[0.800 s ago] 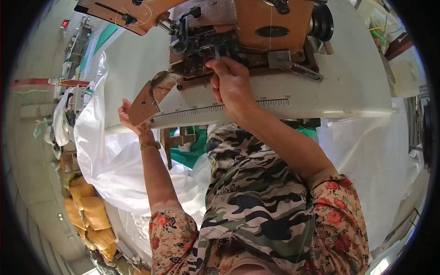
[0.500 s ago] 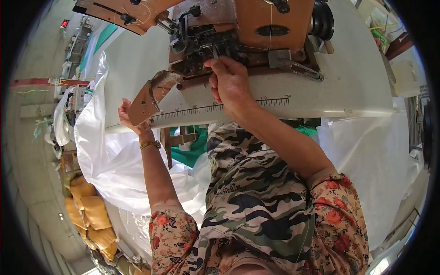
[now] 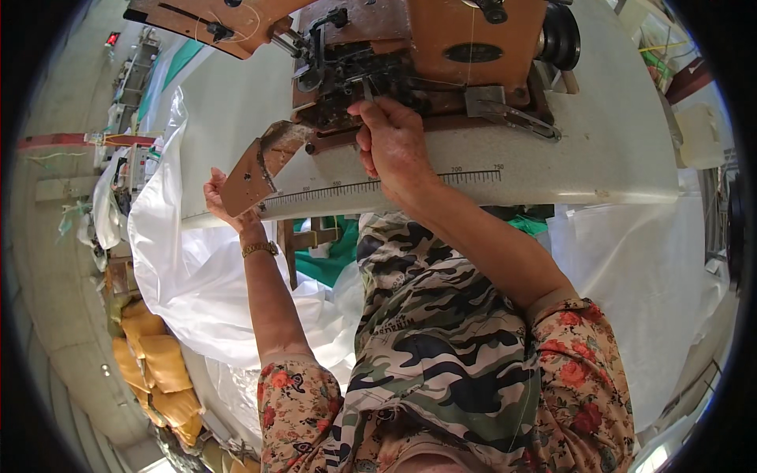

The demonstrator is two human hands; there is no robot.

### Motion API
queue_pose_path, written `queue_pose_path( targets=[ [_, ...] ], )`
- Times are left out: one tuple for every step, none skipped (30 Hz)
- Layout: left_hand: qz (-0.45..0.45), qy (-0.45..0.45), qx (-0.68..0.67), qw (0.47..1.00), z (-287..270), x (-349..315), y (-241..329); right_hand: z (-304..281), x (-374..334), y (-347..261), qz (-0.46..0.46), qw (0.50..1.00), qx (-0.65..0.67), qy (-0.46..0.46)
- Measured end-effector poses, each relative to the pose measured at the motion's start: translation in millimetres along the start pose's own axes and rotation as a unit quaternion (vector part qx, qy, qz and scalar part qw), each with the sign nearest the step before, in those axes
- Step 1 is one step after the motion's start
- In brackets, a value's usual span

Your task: Threading and operating an industrial sewing machine to stitch white fabric.

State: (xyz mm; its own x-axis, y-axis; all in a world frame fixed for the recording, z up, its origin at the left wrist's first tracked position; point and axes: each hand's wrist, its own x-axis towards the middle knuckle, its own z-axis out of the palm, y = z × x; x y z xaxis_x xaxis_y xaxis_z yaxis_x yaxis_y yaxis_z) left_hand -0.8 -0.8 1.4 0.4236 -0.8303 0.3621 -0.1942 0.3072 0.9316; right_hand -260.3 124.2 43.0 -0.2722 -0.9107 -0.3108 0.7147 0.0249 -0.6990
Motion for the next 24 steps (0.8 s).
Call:
queue_pose_path(
  targets=[
    [-0.005,0.002,-0.002,1.0,1.5,-1.4,2.0,0.1,-0.3,-0.6,-0.001,1.0,0.0,-0.001],
    [-0.011,0.003,-0.003,1.0,2.4,-2.2,3.0,0.3,-0.6,-1.1,-0.002,1.0,0.0,-0.001],
    [-0.011,0.004,-0.003,1.0,1.7,-1.5,2.1,0.8,-0.9,-1.1,-0.002,1.0,0.0,-0.002],
    [-0.012,0.004,-0.006,1.0,0.8,-0.3,0.5,1.5,-1.3,-1.1,0.003,1.0,0.007,0.005],
    [-0.014,0.004,-0.01,1.0,0.1,0.5,-0.4,2.1,-1.7,-1.2,0.008,1.0,0.013,0.013],
    [-0.014,0.004,-0.01,1.0,0.5,-0.2,0.1,2.2,-2.3,-1.8,0.008,1.0,0.013,0.013],
    [-0.017,0.005,-0.009,1.0,1.3,-1.3,1.4,2.2,-2.9,-2.6,0.009,1.0,0.009,0.013],
    [-0.019,0.007,-0.008,1.0,1.7,-2.0,1.8,2.2,-3.1,-2.9,0.009,1.0,0.006,0.013],
    [-0.019,0.007,-0.008,1.0,1.2,-1.6,1.4,2.2,-3.0,-2.6,0.01,1.0,0.006,0.013],
    [-0.018,0.006,-0.006,1.0,0.4,-0.8,0.4,2.3,-2.6,-2.1,0.007,1.0,0.007,0.011],
    [-0.017,0.005,-0.003,1.0,-0.3,0.0,-0.5,2.3,-2.3,-1.5,0.005,1.0,0.008,0.009],
    [-0.017,0.005,-0.004,1.0,-0.4,0.6,-1.4,2.1,-1.9,-0.9,0.005,1.0,0.008,0.009],
    [-0.017,0.008,0.003,1.0,-0.3,1.2,-2.1,1.9,-1.3,0.0,0.001,1.0,0.008,0.006],
    [-0.016,0.012,0.01,1.0,-0.2,1.6,-2.7,1.6,-0.8,1.0,-0.002,1.0,0.008,0.003],
    [-0.016,0.012,0.01,1.0,-0.1,1.5,-2.6,1.6,0.1,2.3,-0.002,1.0,0.008,0.003],
    [-0.019,0.013,0.011,1.0,0.2,1.2,-2.3,1.7,1.0,3.7,-0.004,1.0,0.012,0.003],
    [-0.021,0.015,0.011,1.0,0.2,1.0,-2.2,1.9,1.6,4.8,-0.006,1.0,0.015,0.002],
    [-0.021,0.015,0.011,1.0,-0.3,1.7,-3.2,2.7,1.9,5.6,-0.007,1.0,0.015,0.001],
    [-0.016,0.009,-0.009,1.0,-1.0,2.2,-5.1,3.4,1.9,6.4,-0.009,1.0,0.018,0.003],
    [-0.011,0.003,-0.03,0.999,-1.6,3.0,-6.3,4.2,2.1,6.8,-0.011,1.0,0.021,0.005],
    [-0.012,0.004,-0.029,0.999,-1.6,2.7,-6.1,4.3,2.6,7.4,-0.011,1.0,0.021,0.004],
    [-0.009,0.007,-0.014,1.0,-1.4,2.5,-6.1,4.4,3.3,7.9,-0.01,1.0,0.02,0.004],
    [-0.006,0.009,0.002,1.0,-1.3,2.1,-5.9,4.5,3.8,8.4,-0.01,1.0,0.019,0.003],
    [-0.006,0.01,0.002,1.0,-1.2,2.0,-5.6,5.0,3.9,8.6,-0.009,1.0,0.019,0.002]
  ],
)
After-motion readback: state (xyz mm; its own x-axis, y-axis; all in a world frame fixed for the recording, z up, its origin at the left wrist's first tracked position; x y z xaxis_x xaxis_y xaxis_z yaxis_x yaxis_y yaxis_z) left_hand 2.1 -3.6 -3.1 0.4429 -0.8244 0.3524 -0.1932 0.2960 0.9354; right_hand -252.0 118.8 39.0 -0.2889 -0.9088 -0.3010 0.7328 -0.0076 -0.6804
